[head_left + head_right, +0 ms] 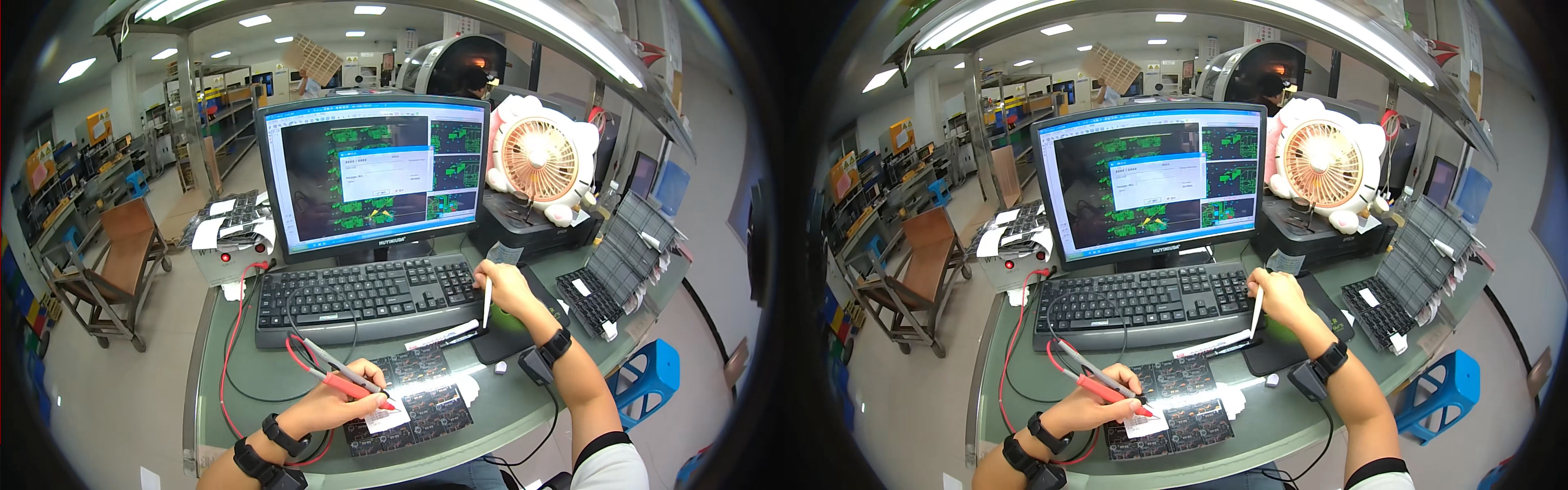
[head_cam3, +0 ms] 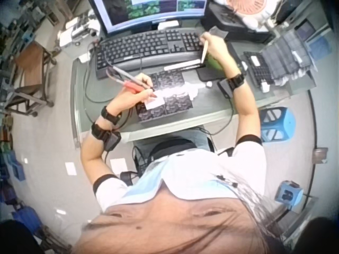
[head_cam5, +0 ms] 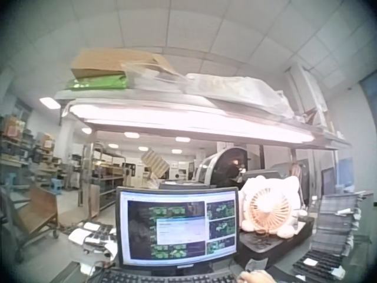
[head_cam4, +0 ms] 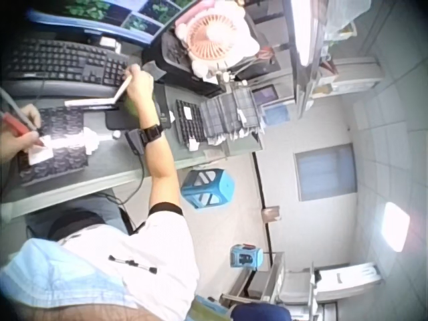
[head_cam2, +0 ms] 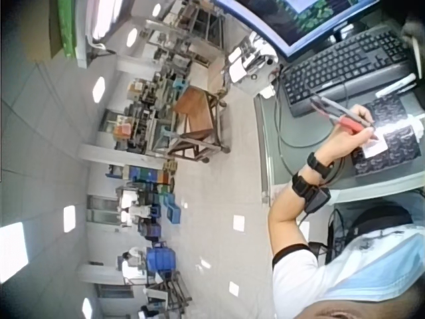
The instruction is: Inspecting and marking components on a printed circuit board using multimeter probes and a white marker.
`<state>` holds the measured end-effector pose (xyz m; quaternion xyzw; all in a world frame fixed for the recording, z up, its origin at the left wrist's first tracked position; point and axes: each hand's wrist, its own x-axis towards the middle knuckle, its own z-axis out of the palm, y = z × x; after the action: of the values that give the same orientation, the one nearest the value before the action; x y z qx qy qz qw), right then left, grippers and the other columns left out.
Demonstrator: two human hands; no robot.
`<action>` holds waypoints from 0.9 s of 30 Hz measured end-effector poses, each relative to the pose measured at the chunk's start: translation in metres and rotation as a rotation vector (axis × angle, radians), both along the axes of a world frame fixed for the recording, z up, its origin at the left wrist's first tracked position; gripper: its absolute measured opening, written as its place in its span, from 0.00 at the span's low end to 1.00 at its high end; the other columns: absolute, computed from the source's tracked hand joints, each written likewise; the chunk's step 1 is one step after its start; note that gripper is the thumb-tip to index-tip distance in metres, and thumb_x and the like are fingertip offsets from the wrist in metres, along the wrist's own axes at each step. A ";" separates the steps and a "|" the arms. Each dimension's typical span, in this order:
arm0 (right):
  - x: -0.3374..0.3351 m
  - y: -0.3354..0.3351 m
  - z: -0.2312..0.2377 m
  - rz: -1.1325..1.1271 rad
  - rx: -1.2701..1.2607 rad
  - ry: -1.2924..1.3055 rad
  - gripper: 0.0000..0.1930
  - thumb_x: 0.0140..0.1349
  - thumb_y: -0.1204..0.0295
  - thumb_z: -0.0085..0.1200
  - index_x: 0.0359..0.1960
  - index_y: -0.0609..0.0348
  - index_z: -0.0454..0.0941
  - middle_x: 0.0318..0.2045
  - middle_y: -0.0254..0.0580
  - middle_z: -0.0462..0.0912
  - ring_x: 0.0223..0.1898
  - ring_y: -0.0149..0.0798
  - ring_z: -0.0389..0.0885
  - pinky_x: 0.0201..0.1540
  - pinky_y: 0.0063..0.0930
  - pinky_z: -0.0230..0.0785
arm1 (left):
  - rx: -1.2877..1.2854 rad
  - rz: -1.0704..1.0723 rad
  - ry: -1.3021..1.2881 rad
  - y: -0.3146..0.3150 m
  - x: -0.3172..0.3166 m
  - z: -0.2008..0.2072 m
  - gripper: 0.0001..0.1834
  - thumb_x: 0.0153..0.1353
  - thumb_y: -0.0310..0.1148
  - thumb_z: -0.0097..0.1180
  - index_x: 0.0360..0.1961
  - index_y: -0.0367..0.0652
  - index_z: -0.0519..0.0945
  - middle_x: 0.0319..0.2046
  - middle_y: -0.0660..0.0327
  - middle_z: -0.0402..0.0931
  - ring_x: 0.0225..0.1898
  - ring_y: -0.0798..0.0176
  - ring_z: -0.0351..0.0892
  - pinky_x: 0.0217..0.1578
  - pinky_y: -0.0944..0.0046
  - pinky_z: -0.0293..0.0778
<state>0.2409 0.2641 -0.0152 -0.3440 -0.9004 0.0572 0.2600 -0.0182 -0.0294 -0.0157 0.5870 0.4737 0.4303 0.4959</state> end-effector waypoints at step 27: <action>-0.025 -0.118 0.010 0.441 -0.247 -0.144 0.23 0.52 0.52 0.64 0.44 0.51 0.76 0.39 0.37 0.80 0.45 0.43 0.77 0.49 0.35 0.65 | 0.341 0.490 0.065 0.027 -0.055 -0.025 0.31 0.70 0.43 0.19 0.42 0.35 0.78 0.51 0.51 0.75 0.59 0.55 0.70 0.68 0.53 0.43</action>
<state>0.2161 0.1461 -0.0053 -0.1715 -0.9560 0.1976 0.1326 -0.0731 -0.0020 -0.0410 0.5433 0.5379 0.5915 0.2561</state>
